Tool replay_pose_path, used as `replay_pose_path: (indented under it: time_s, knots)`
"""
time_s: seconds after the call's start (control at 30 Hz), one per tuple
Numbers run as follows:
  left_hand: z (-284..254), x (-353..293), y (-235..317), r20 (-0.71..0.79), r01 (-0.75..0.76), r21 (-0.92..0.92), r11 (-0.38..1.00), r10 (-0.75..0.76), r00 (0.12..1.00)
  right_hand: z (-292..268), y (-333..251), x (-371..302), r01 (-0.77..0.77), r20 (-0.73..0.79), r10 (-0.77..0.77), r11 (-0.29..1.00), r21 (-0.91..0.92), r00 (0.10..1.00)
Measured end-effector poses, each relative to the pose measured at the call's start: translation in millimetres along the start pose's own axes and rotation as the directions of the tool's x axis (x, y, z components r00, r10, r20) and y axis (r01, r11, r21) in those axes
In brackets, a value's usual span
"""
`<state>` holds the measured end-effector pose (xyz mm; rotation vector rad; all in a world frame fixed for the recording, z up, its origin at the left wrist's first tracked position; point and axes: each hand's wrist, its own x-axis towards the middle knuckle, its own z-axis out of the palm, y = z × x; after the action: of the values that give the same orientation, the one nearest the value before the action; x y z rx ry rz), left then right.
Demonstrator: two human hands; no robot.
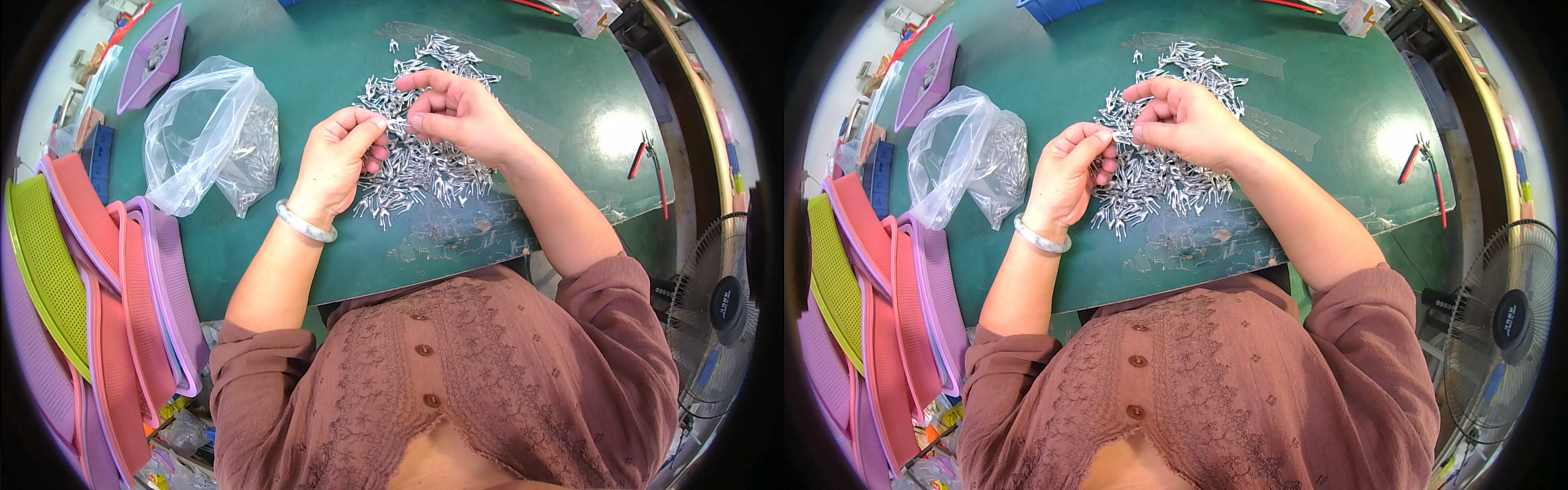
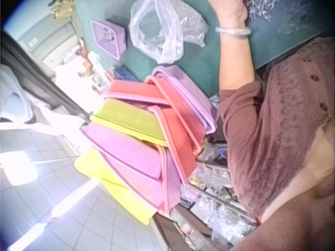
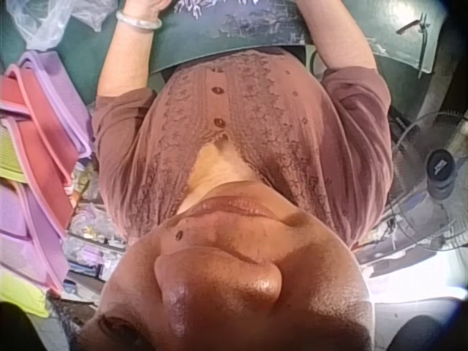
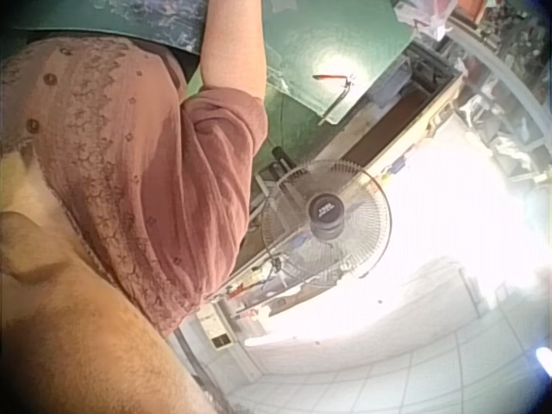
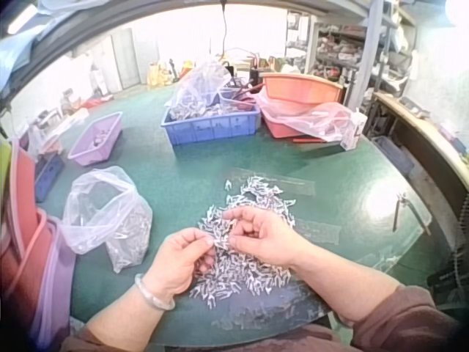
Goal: The person sits at a green workbench and repeatedly picks up small silver metal pieces from a pile. They use both hands to connect or assemble the pieces together, then place the finished items into a clear plastic bag. The workspace includes colorful plastic trays and a fan nearby.
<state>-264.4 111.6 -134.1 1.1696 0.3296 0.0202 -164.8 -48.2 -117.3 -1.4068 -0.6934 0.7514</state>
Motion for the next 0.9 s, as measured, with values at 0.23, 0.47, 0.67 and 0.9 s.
replay_pose_path:
  time_s: [0.23, 0.47, 0.67, 0.9]
  knots:
    - [-1.1, 0.0, 0.6, 0.022, 0.014, 0.014, 1.0, -0.014, 1.0, 0.4, 3.6, 0.8, 0.027, -0.005, -0.027, 1.0, -0.002, 1.0]
    - [-2.6, 1.0, 0.0, 0.033, 0.043, -0.002, 0.999, -0.043, 0.999, 0.5, 1.8, 0.4, 0.004, -0.003, -0.004, 1.0, 0.007, 1.0]
    - [-1.8, 0.4, 0.2, 0.036, 0.062, -0.005, 0.998, -0.062, 0.997, 1.4, 2.7, 0.0, 0.034, -0.009, -0.034, 0.999, 0.009, 0.999]
    - [-1.4, -0.1, 0.7, 0.026, 0.084, -0.024, 0.996, -0.083, 0.996, 1.3, 5.7, -1.0, 0.124, -0.006, -0.126, 0.983, -0.135, 0.992]
